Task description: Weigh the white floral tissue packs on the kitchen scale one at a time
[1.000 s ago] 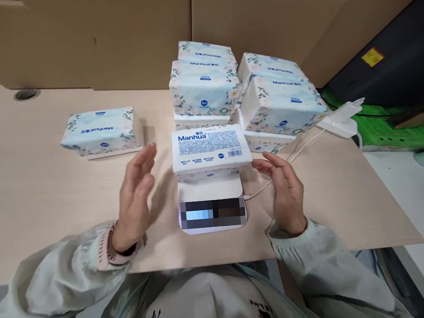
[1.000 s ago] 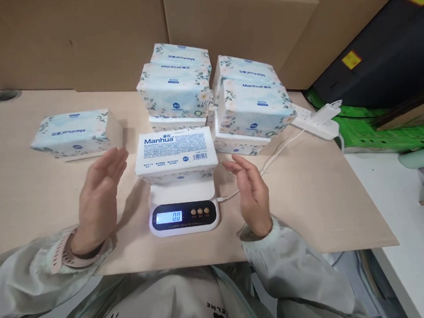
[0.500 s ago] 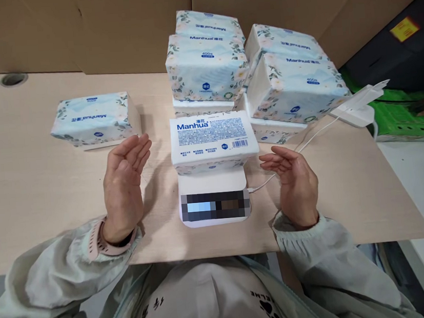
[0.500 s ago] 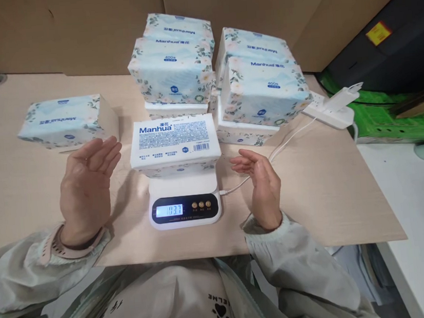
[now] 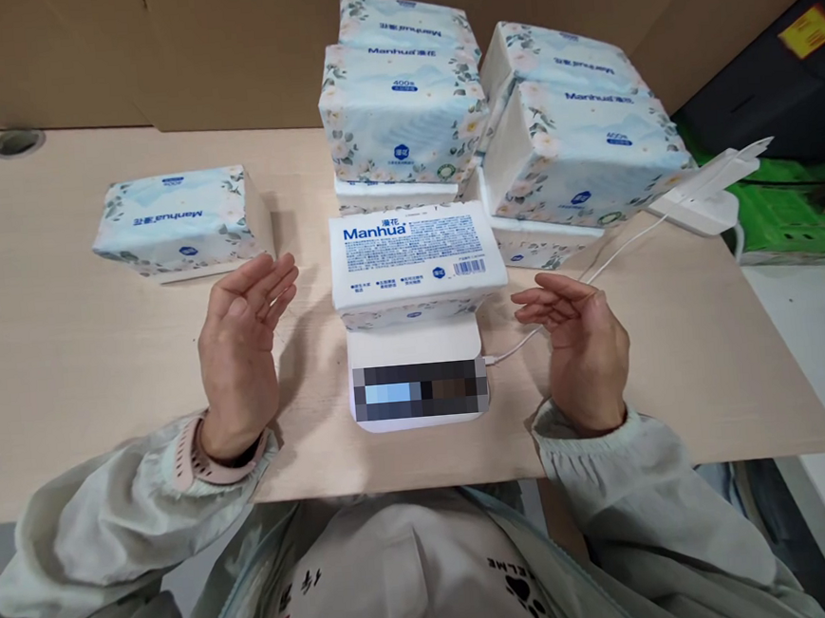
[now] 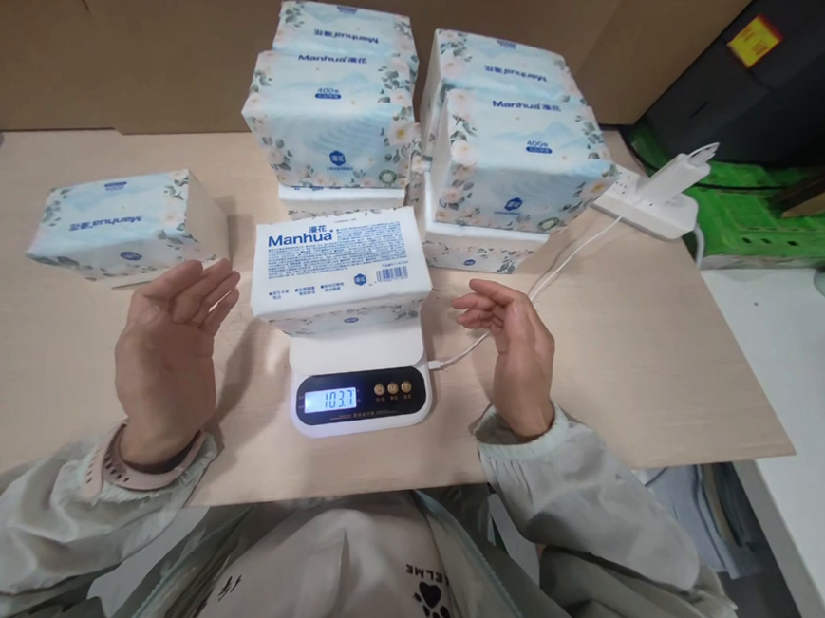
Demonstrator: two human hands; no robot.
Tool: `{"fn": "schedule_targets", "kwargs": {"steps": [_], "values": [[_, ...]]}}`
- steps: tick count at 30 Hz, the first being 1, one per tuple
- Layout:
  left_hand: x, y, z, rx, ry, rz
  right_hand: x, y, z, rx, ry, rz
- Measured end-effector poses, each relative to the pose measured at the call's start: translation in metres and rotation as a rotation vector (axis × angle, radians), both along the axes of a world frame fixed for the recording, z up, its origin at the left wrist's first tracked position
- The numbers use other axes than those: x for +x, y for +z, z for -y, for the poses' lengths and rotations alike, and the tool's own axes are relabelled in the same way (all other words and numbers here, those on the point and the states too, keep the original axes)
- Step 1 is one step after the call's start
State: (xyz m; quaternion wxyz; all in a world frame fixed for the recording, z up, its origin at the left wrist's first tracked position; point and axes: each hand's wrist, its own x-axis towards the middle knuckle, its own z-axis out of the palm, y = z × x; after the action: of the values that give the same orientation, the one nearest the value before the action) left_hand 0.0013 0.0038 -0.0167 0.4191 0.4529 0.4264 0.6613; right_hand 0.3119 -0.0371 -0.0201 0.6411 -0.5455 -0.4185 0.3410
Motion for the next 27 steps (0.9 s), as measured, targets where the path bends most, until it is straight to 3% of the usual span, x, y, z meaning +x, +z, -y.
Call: {"fn": "schedule_targets", "kwargs": {"steps": [27], "values": [[0.007, 0.013, 0.004, 0.016, 0.004, 0.017, 0.002, -0.001, -0.003, 0.093, -0.02, 0.051]]}}
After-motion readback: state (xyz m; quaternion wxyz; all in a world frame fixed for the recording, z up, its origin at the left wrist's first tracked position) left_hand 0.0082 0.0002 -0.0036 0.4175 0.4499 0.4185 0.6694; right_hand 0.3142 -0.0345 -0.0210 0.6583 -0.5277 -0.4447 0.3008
